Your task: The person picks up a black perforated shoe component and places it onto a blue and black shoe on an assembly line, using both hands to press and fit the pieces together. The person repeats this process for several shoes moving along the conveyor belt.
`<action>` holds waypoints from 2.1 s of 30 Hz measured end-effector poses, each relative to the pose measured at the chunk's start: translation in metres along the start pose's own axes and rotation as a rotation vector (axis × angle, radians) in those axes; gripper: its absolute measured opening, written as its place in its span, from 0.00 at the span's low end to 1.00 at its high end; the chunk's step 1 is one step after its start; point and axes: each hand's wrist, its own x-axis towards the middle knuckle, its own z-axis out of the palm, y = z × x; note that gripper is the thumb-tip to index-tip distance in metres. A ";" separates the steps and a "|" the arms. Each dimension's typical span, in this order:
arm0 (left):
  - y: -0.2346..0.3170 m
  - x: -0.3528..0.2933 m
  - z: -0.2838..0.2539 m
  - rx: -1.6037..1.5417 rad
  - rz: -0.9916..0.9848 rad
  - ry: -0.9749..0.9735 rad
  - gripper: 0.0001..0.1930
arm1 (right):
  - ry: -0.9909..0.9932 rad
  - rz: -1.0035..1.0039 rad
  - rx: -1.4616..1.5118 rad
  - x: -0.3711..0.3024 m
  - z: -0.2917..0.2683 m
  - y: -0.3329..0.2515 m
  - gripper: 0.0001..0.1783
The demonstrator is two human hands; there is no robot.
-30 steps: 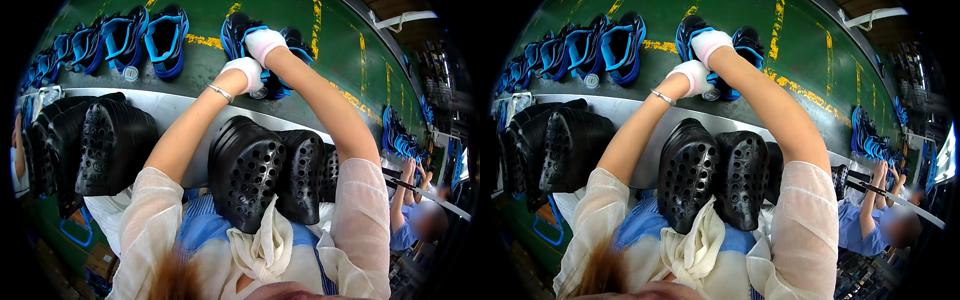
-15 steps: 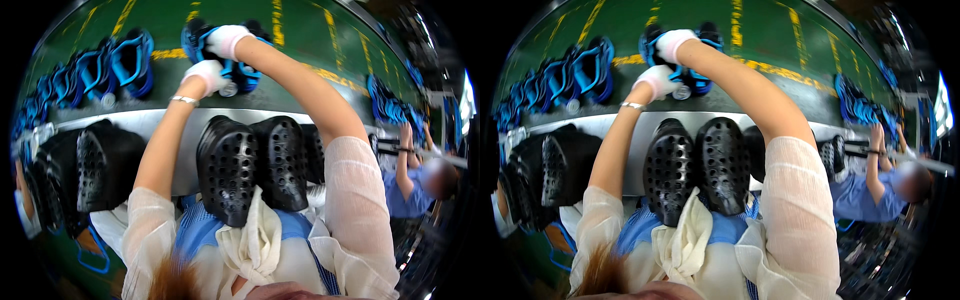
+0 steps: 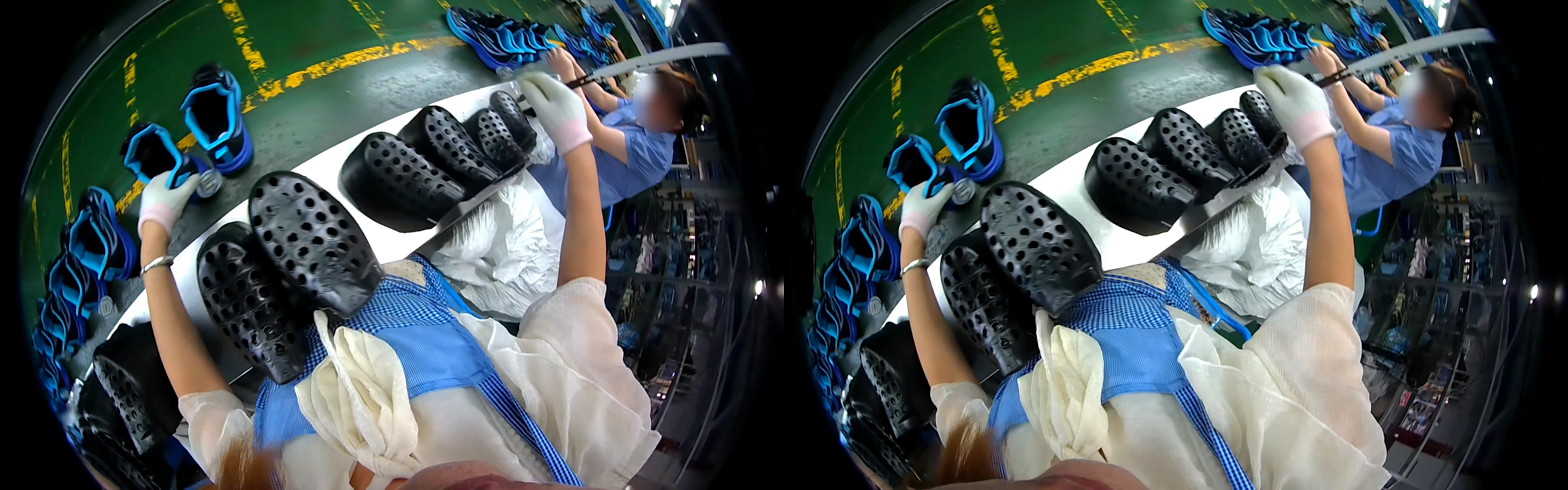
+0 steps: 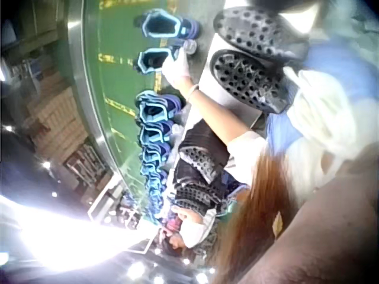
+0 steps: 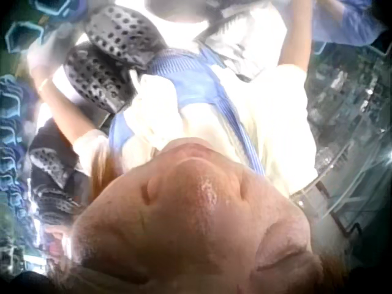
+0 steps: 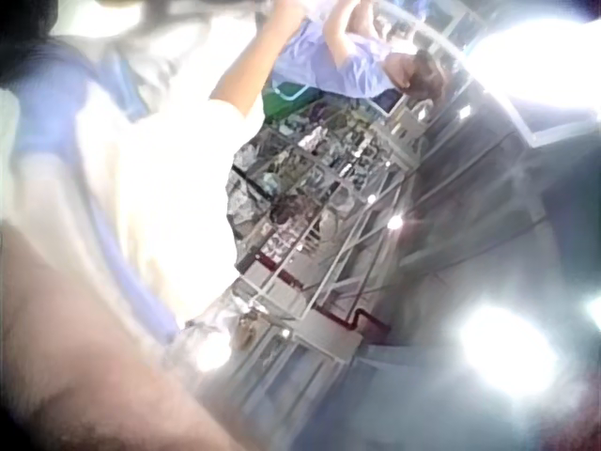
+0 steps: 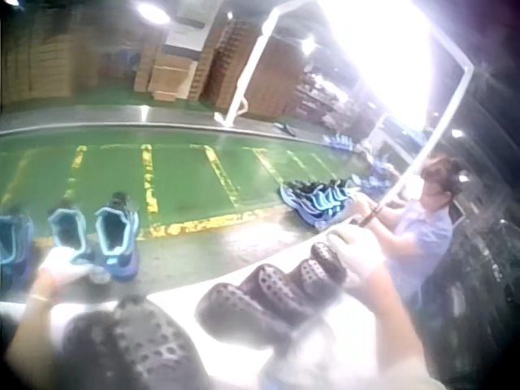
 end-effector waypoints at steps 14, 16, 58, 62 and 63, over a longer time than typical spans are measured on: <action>-0.005 -0.017 -0.004 0.009 -0.167 0.109 0.21 | -0.028 0.269 -0.277 -0.069 0.059 0.103 0.29; 0.000 -0.018 -0.004 0.005 -0.163 0.114 0.21 | -0.039 0.261 -0.298 -0.070 0.059 0.106 0.29; 0.075 -0.062 -0.042 -1.182 -0.061 -0.109 0.22 | -0.402 -0.765 0.226 0.046 0.102 -0.301 0.23; 0.056 -0.046 -0.022 -0.238 0.164 0.179 0.25 | -0.502 -0.641 0.129 0.059 0.108 -0.284 0.23; 0.053 -0.042 -0.015 -0.119 0.208 0.206 0.25 | -0.532 -0.607 0.127 0.063 0.111 -0.280 0.23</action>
